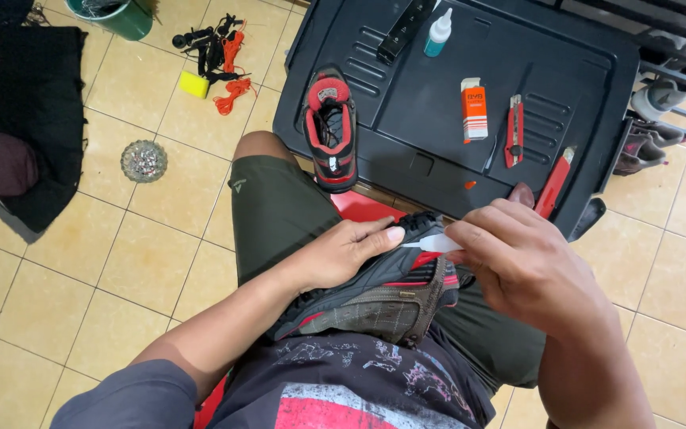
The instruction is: A person is repairing a pair of grey and red athletic shoes by applying adhesive to the sole and pressing the components together to ensure a strong bond.
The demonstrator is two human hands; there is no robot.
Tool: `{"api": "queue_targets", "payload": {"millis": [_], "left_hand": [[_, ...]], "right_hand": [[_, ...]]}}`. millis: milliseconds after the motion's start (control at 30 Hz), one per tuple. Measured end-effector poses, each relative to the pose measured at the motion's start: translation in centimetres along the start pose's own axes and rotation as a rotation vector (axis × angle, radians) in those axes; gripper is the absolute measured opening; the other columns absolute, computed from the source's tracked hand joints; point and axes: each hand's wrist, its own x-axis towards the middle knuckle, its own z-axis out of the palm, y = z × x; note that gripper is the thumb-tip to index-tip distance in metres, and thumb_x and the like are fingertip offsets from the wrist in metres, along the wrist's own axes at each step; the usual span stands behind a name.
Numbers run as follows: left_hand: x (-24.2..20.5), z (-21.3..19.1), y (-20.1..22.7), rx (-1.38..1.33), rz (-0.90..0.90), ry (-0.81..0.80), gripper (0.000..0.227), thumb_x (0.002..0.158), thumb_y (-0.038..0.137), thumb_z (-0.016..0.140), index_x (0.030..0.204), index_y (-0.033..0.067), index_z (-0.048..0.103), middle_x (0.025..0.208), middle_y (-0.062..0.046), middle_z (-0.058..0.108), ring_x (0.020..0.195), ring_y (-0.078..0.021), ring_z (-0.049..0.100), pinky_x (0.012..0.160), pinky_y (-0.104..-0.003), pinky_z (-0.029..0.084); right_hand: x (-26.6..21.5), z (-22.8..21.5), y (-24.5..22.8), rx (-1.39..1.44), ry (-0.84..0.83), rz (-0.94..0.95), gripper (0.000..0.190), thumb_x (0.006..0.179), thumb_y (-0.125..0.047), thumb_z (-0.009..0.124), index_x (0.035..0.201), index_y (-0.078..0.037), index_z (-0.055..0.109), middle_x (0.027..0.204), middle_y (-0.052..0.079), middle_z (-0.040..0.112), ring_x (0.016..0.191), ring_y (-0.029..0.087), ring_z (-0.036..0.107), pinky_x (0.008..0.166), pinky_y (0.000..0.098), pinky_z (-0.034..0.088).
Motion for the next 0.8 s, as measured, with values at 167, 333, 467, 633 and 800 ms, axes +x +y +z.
{"api": "queue_targets", "payload": {"millis": [167,333,467,633,800], "left_hand": [[0.2,-0.1,-0.1,0.001,-0.038,-0.002,0.079,0.09,0.058,0.046,0.147,0.0044,0.049,0.159,-0.01,0.043,0.149,-0.0186,0.037,0.119,-0.029,0.028],[0.3,-0.1,-0.3,-0.038,-0.029,-0.007,0.077,0.09,0.057,0.047,0.146,0.0043,0.051,0.159,-0.011,0.044,0.149,-0.0187,0.038,0.12,-0.03,0.028],[0.5,-0.1,-0.6,-0.019,-0.044,-0.001,0.08,0.089,0.06,0.047,0.147,0.0045,0.05,0.159,-0.01,0.044,0.149,-0.0185,0.038,0.119,-0.03,0.028],[0.7,0.1,-1.1,-0.034,-0.034,-0.006,0.079,0.09,0.058,0.047,0.147,0.0034,0.049,0.158,-0.01,0.045,0.147,-0.0177,0.04,0.119,-0.029,0.03],[0.3,0.1,-0.2,-0.061,-0.001,-0.025,0.069,0.092,0.054,0.047,0.138,0.0043,0.06,0.148,-0.005,0.055,0.135,-0.0119,0.046,0.113,-0.026,0.034]], "right_hand": [[0.2,-0.1,-0.2,-0.033,-0.008,-0.016,0.013,0.101,-0.004,0.055,0.112,0.001,0.06,0.096,0.014,0.061,0.08,0.031,0.058,0.071,0.0439,0.046],[0.1,0.0,-0.1,-0.013,-0.018,0.0,0.011,0.101,-0.002,0.053,0.11,-0.001,0.06,0.097,0.013,0.061,0.078,0.031,0.052,0.072,0.0435,0.044],[-0.2,0.2,0.1,0.006,-0.021,0.001,0.014,0.099,-0.005,0.058,0.113,0.0,0.06,0.099,0.015,0.062,0.083,0.031,0.059,0.073,0.0443,0.049],[-0.5,0.0,-0.2,-0.01,0.013,0.0,0.017,0.101,-0.004,0.054,0.115,0.0,0.062,0.101,0.014,0.063,0.083,0.031,0.059,0.081,0.043,0.048],[-0.4,0.5,-0.1,-0.016,-0.021,-0.011,0.016,0.102,-0.008,0.054,0.115,0.0,0.06,0.099,0.013,0.062,0.08,0.031,0.053,0.074,0.0434,0.045]]}}
